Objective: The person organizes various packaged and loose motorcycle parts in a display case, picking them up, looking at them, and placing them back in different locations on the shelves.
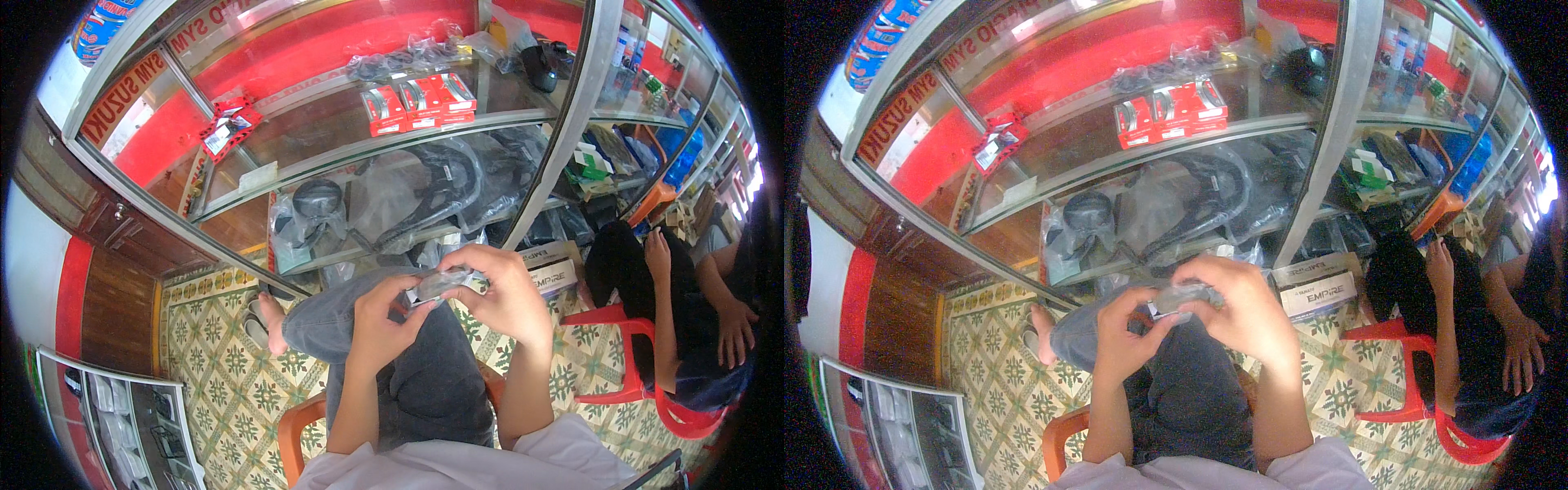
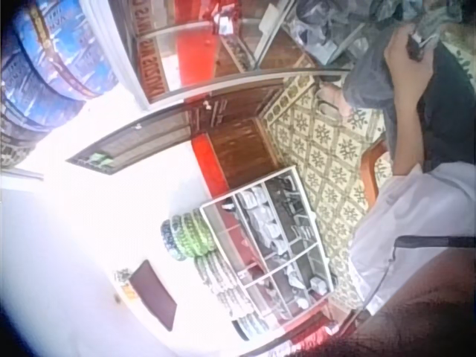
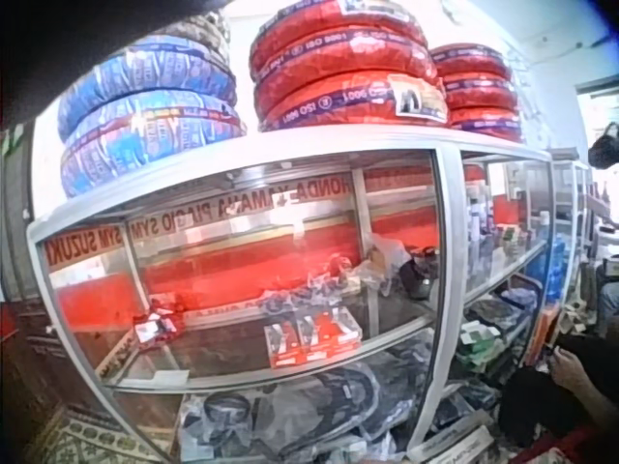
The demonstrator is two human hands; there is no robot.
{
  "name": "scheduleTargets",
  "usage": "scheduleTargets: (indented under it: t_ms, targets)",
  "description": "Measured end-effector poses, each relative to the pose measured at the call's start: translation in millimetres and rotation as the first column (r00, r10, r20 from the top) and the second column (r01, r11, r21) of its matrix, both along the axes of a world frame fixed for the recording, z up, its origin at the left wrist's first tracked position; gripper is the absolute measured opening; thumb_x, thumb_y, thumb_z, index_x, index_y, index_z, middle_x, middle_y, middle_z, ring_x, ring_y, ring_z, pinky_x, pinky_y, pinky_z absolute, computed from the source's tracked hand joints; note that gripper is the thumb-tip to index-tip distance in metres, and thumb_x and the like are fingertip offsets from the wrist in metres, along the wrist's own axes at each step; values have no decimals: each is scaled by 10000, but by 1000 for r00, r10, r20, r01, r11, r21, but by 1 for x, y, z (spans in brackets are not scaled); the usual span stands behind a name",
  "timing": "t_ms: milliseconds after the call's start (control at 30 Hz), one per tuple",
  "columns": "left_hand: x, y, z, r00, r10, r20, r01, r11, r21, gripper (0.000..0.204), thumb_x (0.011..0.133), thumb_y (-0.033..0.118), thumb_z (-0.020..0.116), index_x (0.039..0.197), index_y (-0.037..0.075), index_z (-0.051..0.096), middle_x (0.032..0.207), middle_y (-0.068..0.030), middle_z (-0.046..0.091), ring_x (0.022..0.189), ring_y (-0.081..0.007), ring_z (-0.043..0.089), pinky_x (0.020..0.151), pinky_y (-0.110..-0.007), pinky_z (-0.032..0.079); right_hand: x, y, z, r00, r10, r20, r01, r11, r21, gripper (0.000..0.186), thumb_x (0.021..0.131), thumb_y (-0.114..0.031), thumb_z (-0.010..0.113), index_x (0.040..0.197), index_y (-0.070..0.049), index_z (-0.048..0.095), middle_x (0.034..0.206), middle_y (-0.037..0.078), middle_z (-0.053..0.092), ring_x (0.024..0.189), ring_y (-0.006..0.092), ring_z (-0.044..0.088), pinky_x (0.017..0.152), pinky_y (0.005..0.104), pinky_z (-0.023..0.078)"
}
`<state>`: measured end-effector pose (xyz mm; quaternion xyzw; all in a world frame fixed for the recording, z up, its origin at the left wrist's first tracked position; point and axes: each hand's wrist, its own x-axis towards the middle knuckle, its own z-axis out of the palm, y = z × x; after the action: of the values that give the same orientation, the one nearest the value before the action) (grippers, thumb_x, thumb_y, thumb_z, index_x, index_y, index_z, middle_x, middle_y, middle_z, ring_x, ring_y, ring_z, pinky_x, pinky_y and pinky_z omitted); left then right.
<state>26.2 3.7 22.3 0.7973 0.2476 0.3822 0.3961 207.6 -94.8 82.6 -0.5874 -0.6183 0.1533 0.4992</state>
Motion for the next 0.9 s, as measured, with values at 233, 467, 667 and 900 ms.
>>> scheduleTargets:
  t_ms: [233, 467, 667, 900]
  targets:
    - [-2, 1, -11, 1000, 10, -2, -10, 1000, -15, 280, 768, 112, 861, 952, 26, 668, 873, -86, 731, 658, -158, 689, 563, -264, 530, 3, -2, -3, 998, 67, 4, -67, 998, -20, 314, 740, 37, 711, 1048, -3, 665, 986, 191, 703, 947, 384, 692, 809, 412, 542]
    - [-2, -5, 3, 998, 25, -65, -24, 1000, 7, 304, 764, 101, 868, 948, 6, 645, 871, -100, 685, 689, -137, 671, 568, -273, 564, 7, -3, -5, 998, 49, -38, -49, 999, 0, 341, 739, 48, 709, 1072, -9, 657, 987, 188, 698, 944, 376, 694, 823, 396, 539]
    - [-2, -2, 4, 999, 13, -52, -8, 995, 103, 297, 779, 89, 848, 996, 23, 657, 915, -111, 696, 682, -165, 670, 566, -276, 558, 20, -7, -22, 825, 143, -546, 1, 967, 255, 308, 922, 33, 650, 1215, -36, 586, 1165, 58, 642, 1119, 154, 611, 948, 320, 503]
    - [-4, -7, -1, 996, 84, -24, -82, 991, 104, 333, 763, 104, 875, 968, 9, 631, 889, -124, 701, 670, -160, 666, 572, -277, 557, 24, 14, -37, -424, 577, -698, 45, 783, 620, 534, 924, -38, 582, 1444, -93, 469, 1277, 91, 565, 1169, 287, 576, 1089, 601, 453]
